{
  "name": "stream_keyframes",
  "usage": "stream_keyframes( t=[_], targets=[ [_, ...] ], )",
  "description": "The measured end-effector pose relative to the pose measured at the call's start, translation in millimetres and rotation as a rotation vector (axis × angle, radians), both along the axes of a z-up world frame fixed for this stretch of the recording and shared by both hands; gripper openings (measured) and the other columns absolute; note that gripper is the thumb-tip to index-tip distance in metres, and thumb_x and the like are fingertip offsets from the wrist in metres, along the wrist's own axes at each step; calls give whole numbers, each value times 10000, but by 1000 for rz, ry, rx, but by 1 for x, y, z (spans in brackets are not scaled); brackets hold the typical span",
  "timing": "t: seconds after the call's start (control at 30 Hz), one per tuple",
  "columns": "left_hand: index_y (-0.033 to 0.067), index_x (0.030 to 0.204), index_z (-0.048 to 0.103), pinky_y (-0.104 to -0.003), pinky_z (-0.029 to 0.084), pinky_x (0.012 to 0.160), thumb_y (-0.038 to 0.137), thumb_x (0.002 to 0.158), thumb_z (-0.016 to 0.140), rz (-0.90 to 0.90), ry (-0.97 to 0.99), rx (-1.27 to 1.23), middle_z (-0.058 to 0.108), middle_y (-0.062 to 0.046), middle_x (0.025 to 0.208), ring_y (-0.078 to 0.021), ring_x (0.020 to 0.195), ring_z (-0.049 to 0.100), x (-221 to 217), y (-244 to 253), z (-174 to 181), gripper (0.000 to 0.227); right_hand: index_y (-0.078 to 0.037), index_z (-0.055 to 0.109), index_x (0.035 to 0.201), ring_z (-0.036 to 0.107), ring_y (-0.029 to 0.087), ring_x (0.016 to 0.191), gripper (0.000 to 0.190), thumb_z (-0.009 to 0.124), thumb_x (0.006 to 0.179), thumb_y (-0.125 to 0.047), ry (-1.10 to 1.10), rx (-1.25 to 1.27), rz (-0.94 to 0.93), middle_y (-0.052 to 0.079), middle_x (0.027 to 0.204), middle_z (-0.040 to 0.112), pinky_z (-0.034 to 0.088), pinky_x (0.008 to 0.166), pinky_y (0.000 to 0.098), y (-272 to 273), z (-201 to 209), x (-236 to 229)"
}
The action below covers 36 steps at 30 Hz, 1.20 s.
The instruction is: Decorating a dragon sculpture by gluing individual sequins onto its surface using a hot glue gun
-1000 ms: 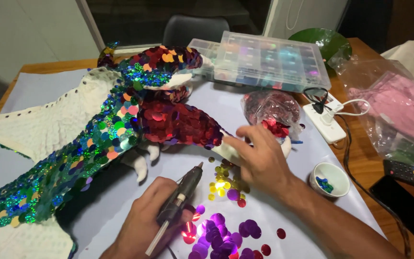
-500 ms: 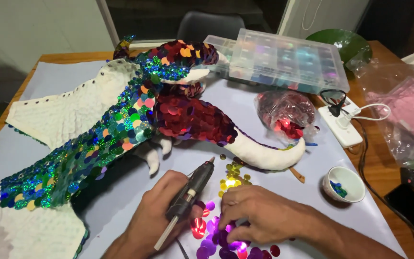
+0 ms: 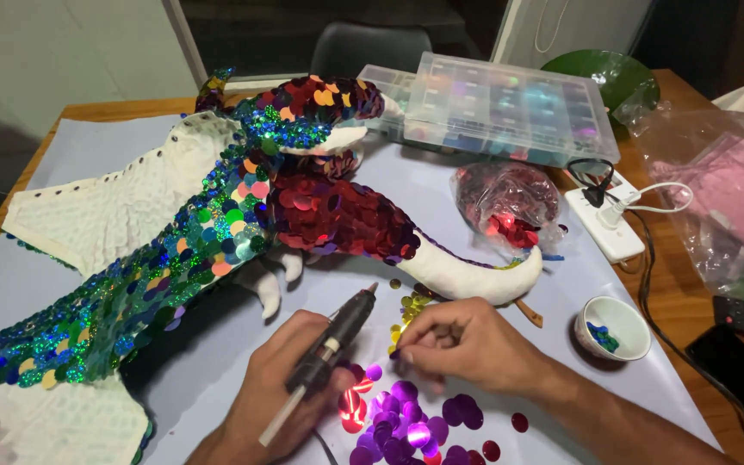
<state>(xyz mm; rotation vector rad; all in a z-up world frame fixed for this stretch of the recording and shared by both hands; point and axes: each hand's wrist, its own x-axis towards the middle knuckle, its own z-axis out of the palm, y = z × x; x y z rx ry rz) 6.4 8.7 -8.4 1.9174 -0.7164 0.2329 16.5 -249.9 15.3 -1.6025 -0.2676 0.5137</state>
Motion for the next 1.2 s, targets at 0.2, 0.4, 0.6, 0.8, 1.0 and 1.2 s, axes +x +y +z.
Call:
stream_keyframes(
  t=[0.2,0.4,0.6,0.8,1.0,1.2],
  targets=[
    [101,879,798,-278,575,659,223,666,923,255,755,-106,799,-22,751,-128,672,690,-10,-19,27,276,-81,712,1072,771,229,725,130,698,963,-149,-1400,-260,-47,71,986,784,605,630,356,11,3,-17],
    [93,1000,761,-239,443,621,160,823,879,167,830,-213,800,2,808,-91,627,466,-10,-15,1,223,51,715,1038,776,287,822,147,598,1013,-34,-1735,-324,58,210,1041,758,648,700,359,21,15,-22],
    [95,906,804,-235,396,632,148,827,884,296,856,-190,564,-16,589,-82,557,479,-14,-20,30,125,-64,776,982,769,112,613,139,775,870,-148,-1014,-155,-213,79,836,825,632,538,213,26,-3,-24],
    [110,838,835,-271,347,536,178,795,900,356,781,-187,487,-16,541,-106,496,413,-18,-23,33,103,-37,833,948,739,158,821,118,804,845,-89,-523,14,-160,86,943,790,610,732,247,32,-9,-22],
    [89,888,812,-276,461,549,166,772,879,343,775,-170,750,-41,671,-119,543,574,-16,-23,22,155,-15,834,878,689,135,744,57,819,834,-48,-314,55,-272,78,869,785,539,639,233,35,-12,-23],
    [125,927,760,-263,527,609,379,892,733,53,41,-94,720,16,770,-120,609,639,-15,-13,13,258,18,831,891,657,136,639,88,785,847,-43,-312,40,-429,100,845,782,553,565,235,22,5,-16]
  ],
)
